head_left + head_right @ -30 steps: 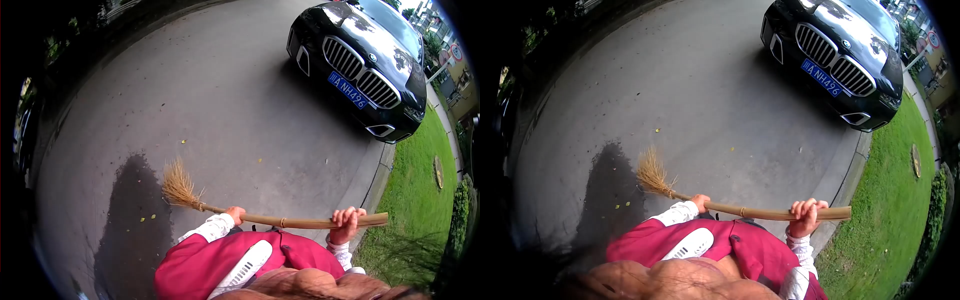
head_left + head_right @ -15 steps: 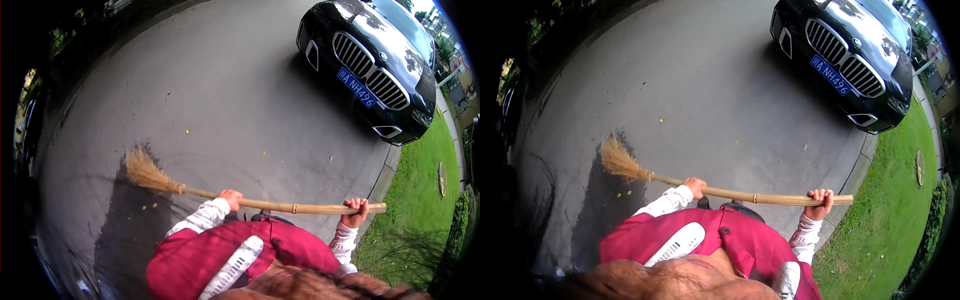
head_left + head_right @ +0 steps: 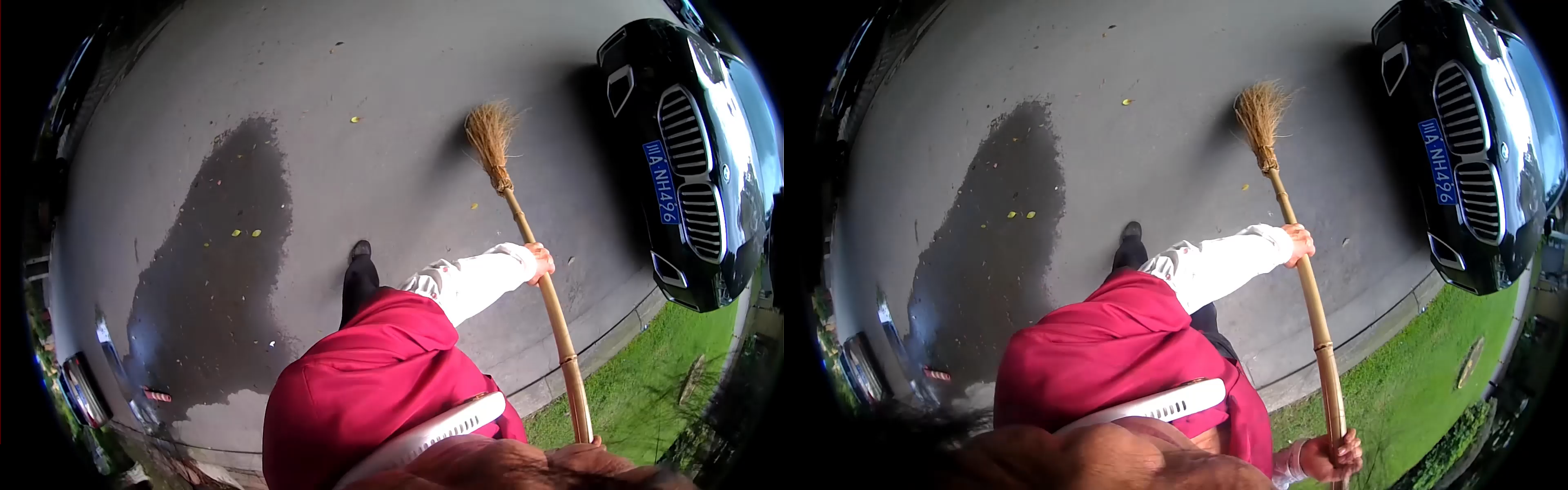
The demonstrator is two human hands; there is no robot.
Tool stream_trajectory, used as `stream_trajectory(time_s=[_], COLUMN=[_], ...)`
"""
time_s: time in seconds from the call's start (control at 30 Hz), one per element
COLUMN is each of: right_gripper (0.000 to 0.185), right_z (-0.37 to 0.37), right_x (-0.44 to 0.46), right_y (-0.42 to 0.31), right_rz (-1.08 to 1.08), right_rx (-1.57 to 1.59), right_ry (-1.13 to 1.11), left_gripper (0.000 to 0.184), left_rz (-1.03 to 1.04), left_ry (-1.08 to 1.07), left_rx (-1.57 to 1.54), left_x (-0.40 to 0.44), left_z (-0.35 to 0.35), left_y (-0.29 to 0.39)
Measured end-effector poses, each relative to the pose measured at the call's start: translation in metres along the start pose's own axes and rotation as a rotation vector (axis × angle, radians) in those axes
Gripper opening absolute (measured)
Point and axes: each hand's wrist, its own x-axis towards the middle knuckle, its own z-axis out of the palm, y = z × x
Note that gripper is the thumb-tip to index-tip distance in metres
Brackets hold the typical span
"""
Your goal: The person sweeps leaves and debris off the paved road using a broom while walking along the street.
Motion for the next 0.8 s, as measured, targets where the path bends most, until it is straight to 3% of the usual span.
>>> stream_trajectory(time_s=[0.07, 0.13, 0.17, 0.2, 0.23, 0.3, 0.37, 0.43, 0.53, 0.67, 0.8], right_gripper=[0.026, 0.029, 0.029, 0.029, 0.025, 0.017, 0.01, 0.012, 0.017, 0.019, 0.022], right_z=[0.021, 0.076, 0.098, 0.122, 0.16, 0.22, 0.268, 0.289, 0.244, 0.122, 0.034], right_x=[0.02, 0.01, 0.011, 0.008, -0.009, -0.053, -0.094, -0.086, -0.057, 0.006, 0.045], right_y=[0.026, 0.022, 0.044, 0.072, 0.106, 0.169, 0.209, 0.221, 0.217, 0.135, -0.039], right_rz=[0.157, 0.402, 0.516, 0.624, 0.691, 0.929, 1.114, 1.182, 1.104, 0.808, 0.533], right_rx=[0.252, 0.037, 0.166, 0.287, 0.324, 0.416, 0.532, 0.627, 0.659, 0.548, 0.22], right_ry=[-0.259, 0.247, 0.164, 0.088, 0.195, 0.02, -0.061, -0.023, 0.086, 0.12, 0.218], left_gripper=[0.015, 0.016, 0.017, 0.015, 0.015, 0.013, 0.009, 0.007, 0.011, 0.017, 0.018], left_rz=[-0.097, -0.184, -0.315, -0.396, -0.523, -0.853, -0.978, -1.055, -0.891, -0.607, -0.134], left_ry=[0.132, 0.404, 0.374, 0.557, 0.5, 0.309, -0.129, -0.102, 0.336, 0.437, 0.331], left_rx=[-0.068, -0.091, -0.084, -0.022, 0.027, 0.123, 0.068, 0.083, 0.172, 0.109, -0.029], left_x=[-0.074, -0.166, -0.212, -0.261, -0.312, -0.425, -0.52, -0.551, -0.521, -0.407, -0.223], left_z=[-0.009, -0.022, -0.045, -0.047, -0.069, -0.069, -0.102, -0.126, -0.127, -0.123, -0.078], left_y=[-0.029, -0.052, -0.062, -0.08, -0.094, -0.142, -0.156, -0.128, -0.099, -0.089, -0.029])
